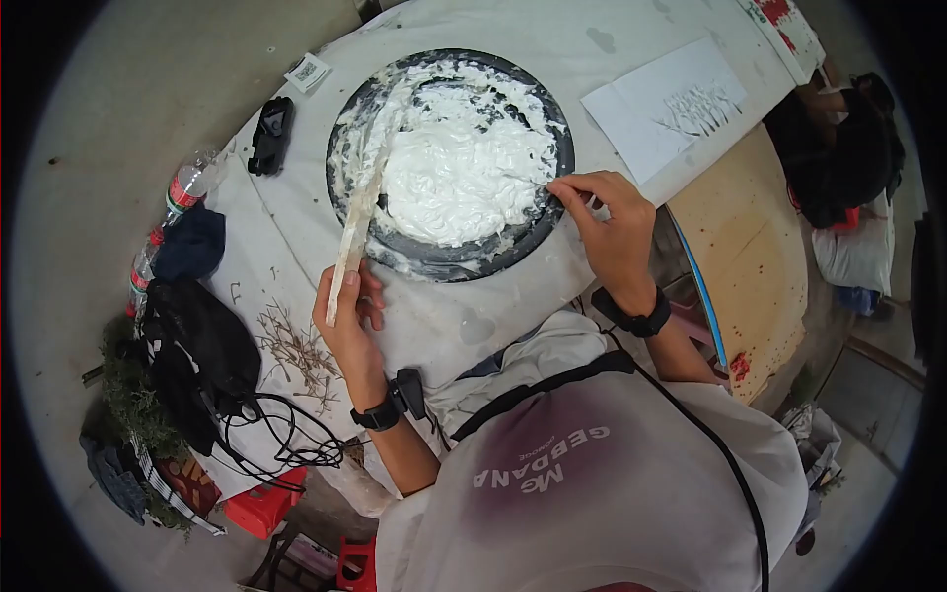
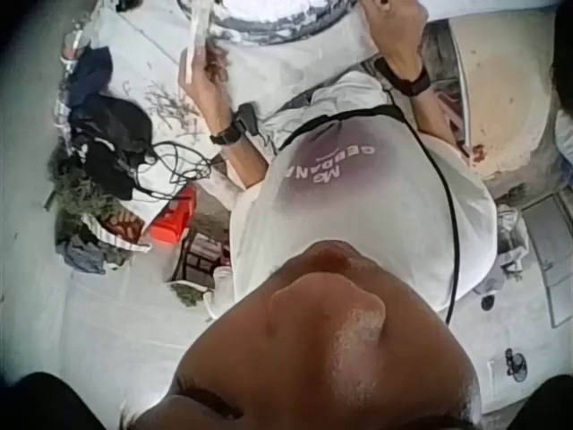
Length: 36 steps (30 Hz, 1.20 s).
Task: The person dips several twigs into a bowl of white paste and places them onto a sheet of paper. They then pick up and examine a black electronic device and its components.
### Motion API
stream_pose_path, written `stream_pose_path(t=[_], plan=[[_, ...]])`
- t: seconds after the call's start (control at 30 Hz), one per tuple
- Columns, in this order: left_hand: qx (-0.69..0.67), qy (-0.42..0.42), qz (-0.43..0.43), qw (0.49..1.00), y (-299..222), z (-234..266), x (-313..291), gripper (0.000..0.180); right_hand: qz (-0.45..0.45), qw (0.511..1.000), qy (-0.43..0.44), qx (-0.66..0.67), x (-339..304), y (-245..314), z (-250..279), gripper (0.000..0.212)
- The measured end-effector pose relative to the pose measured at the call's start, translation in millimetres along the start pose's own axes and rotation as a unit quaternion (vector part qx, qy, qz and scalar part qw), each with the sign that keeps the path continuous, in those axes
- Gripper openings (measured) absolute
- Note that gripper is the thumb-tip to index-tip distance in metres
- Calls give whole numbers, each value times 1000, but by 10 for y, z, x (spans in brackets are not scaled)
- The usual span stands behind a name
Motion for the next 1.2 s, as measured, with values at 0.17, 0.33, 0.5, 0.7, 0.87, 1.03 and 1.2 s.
stream_pose_path(t=[0.17,0.33,0.5,0.7,0.87,1.03,1.2], plan=[[-3,-4,-2,1000,-6,-26,-5,32,44,997,-22,-52,28,63,46,10],[-3,-4,-1,1000,-24,-24,4,32,98,989,-48,-104,18,87,51,12],[-2,-8,2,1000,-15,-16,3,31,106,988,-47,-104,41,143,21,12],[-1,-5,1,1000,-21,-16,-2,31,85,990,-31,-105,65,126,36,11],[-7,-2,1,1000,-2,0,10,30,83,991,-21,-102,98,147,13,13],[-10,-1,3,1000,-11,-14,11,29,80,991,-17,-107,126,145,4,15],[-16,-1,2,1000,-21,-12,7,28,72,993,-9,-94,165,150,51,14]])
Point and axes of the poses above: each hand's wrist, its own x-axis towards the middle knuckle, its own z-axis out of the back of the hand, y = z × x, the point moved 4 cm from there along x, towards the middle knuckle, and after that the axes turned 9 degrees about y, right-handed, at the moved point
